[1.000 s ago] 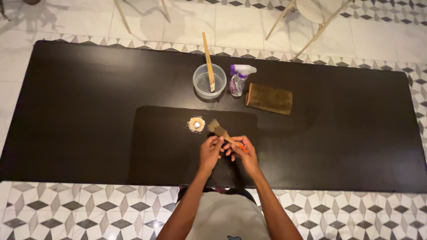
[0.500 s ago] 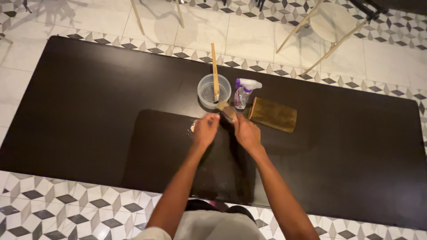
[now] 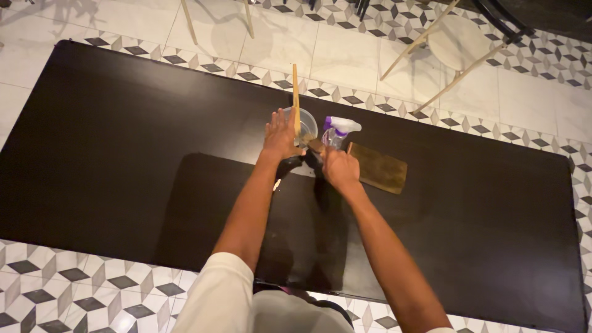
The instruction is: The person applies a liquid substance to a dark surface using a brush, then picks up and folds a flexible brown material.
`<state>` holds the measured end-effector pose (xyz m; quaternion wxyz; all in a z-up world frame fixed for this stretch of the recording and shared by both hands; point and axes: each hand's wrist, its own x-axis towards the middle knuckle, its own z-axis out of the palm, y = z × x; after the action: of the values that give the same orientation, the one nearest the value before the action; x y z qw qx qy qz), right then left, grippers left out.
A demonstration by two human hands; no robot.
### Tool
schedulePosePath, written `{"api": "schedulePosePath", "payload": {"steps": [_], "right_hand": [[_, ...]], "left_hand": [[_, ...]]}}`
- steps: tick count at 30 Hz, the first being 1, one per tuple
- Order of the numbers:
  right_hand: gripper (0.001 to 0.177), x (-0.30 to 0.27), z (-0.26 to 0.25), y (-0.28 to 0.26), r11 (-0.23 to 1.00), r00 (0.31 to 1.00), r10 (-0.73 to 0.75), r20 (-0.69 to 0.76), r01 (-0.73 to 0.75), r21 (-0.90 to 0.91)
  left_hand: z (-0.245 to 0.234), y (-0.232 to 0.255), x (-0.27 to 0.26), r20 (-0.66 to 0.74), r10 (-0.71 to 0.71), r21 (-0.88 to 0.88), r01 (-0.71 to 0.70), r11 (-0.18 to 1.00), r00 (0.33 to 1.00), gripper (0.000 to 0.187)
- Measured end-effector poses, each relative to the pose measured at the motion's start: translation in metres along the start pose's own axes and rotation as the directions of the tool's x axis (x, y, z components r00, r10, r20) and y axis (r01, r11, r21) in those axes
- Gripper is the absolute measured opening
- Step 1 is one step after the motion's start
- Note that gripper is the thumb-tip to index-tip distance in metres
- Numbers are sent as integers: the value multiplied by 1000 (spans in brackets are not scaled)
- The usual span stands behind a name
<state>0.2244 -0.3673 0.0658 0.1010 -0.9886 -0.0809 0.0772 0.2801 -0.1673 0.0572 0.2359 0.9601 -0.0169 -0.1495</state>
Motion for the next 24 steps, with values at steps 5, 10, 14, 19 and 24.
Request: {"api": "schedulePosePath", "payload": {"steps": [5, 10, 14, 19, 24], "right_hand": [[29, 7, 6, 10, 997, 998, -34, 45, 37, -66], [21, 7, 15, 26, 973, 988, -154, 11, 153, -175], [24, 8, -2, 22, 987, 994, -36, 101, 51, -152], [28, 0, -30, 11, 992, 984, 3, 180, 19, -121], [30, 15, -16, 26, 984, 992, 35, 124, -56, 169]], "left_hand": [[11, -8, 4, 11, 27, 136, -28, 990, 1000, 141], [12, -13, 9, 7, 31, 160, -32, 987, 999, 145], [11, -9, 12, 11, 4, 234, -7, 972, 1000, 147], [18, -12, 20, 12, -17, 250, 13, 968, 1000, 151], [21, -15, 21, 0, -12, 229, 12, 973, 1000, 151]]}}
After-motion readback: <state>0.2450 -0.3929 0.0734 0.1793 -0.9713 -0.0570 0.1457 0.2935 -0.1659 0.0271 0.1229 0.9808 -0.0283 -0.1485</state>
